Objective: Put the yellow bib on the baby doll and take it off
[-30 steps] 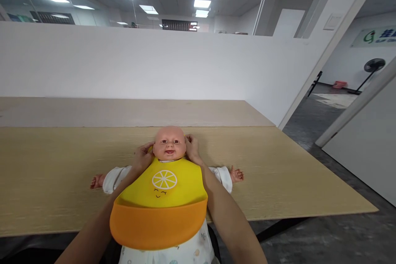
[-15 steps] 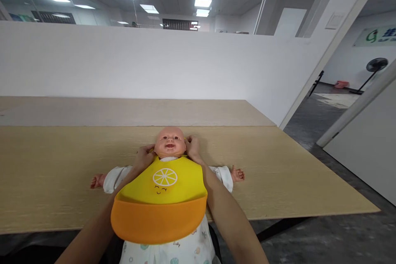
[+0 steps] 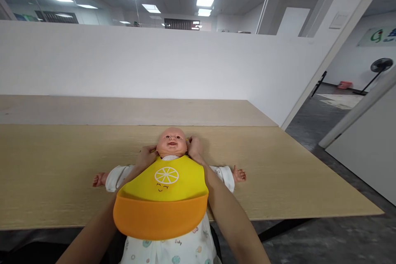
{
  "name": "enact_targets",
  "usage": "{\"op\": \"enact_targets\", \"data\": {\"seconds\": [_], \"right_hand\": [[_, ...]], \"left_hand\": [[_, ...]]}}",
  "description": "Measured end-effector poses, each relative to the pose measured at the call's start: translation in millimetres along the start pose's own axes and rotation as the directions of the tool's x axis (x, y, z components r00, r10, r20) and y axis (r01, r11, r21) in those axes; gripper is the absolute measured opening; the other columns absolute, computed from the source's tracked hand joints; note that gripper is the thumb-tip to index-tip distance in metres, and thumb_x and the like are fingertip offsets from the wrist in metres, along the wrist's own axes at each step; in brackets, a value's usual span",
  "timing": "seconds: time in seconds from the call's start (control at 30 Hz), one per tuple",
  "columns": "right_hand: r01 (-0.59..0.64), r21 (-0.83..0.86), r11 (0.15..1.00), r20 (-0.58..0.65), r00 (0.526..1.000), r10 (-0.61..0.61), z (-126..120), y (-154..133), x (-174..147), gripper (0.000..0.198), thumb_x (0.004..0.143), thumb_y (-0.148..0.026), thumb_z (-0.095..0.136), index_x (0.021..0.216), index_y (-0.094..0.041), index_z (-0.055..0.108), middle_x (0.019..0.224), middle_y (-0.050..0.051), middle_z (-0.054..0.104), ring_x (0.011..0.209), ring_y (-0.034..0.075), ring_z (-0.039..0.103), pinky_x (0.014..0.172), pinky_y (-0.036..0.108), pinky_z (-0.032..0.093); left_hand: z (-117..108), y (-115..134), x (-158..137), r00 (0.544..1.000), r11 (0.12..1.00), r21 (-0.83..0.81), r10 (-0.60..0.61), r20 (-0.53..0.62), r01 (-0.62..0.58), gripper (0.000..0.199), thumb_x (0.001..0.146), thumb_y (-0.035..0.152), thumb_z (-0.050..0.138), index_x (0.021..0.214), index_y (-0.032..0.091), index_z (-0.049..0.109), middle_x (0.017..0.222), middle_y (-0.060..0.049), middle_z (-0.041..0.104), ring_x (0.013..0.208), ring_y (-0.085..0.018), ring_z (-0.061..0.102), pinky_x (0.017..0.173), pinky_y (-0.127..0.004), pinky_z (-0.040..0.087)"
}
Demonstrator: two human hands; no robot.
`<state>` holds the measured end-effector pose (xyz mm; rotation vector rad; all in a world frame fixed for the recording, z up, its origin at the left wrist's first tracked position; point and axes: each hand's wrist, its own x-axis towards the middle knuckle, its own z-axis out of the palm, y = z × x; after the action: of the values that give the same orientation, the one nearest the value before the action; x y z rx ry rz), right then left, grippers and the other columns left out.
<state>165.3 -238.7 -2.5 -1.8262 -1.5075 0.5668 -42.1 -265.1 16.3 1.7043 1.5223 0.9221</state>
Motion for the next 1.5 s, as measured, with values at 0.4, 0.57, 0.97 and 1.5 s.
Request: {"op": "enact_targets", "data": {"seconds": [0.4,0.57,0.97,1.5], "right_hand": [[-0.077,0.118,0.99,-0.139,0.986,0.093,-31,-8,-6,0.016,0.077,-0.023,0.05,0.067,-0.016,0.06,0.064,0.001,0.059,0.057,0.01,0.048,0.052,0.021,0.031],[0.136,0.579,0.804,-0.21,0.978,-0.014,-81,-28,-42,0.025,0.071,-0.04,0.065,0.079,-0.017,0.062,0.065,-0.001,0.055,0.052,0.009,0.045,0.045,0.021,0.032],[0.455,0.716,0.529,-0.105,0.82,-0.563,-70,-99,-124,0.032,0.073,-0.032,0.073,0.104,-0.029,0.064,0.104,0.004,0.061,0.098,0.018,0.059,0.086,0.034,0.048],[0.436,0.315,0.843,-0.204,0.899,-0.388,-187,-113,-84,0.034,0.061,-0.048,0.078,0.074,-0.018,0.069,0.067,0.002,0.066,0.045,0.008,0.049,0.04,0.022,0.042]], "left_hand": [[-15,-4,3,0.985,0.971,-0.23,-0.095,-0.144,0.06,0.037,0.064,0.034,0.06,0.091,0.013,0.074,0.08,-0.009,0.074,0.081,-0.024,0.068,0.066,-0.028,0.05],[-39,15,-7,0.978,0.884,-0.46,-0.015,-0.209,-0.085,0.06,0.062,0.047,0.068,0.109,0.01,0.068,0.084,-0.01,0.074,0.073,-0.021,0.067,0.064,-0.029,0.052],[-47,80,-85,0.82,0.821,0.01,0.57,-0.055,-0.571,0.049,0.084,0.041,0.053,0.129,0.021,0.053,0.127,-0.009,0.061,0.105,-0.02,0.064,0.09,-0.031,0.051],[-86,34,-122,0.836,0.917,-0.197,0.207,-0.507,-0.347,0.025,0.082,0.038,0.058,0.099,0.022,0.065,0.1,-0.003,0.071,0.096,-0.019,0.065,0.089,-0.031,0.051]]}}
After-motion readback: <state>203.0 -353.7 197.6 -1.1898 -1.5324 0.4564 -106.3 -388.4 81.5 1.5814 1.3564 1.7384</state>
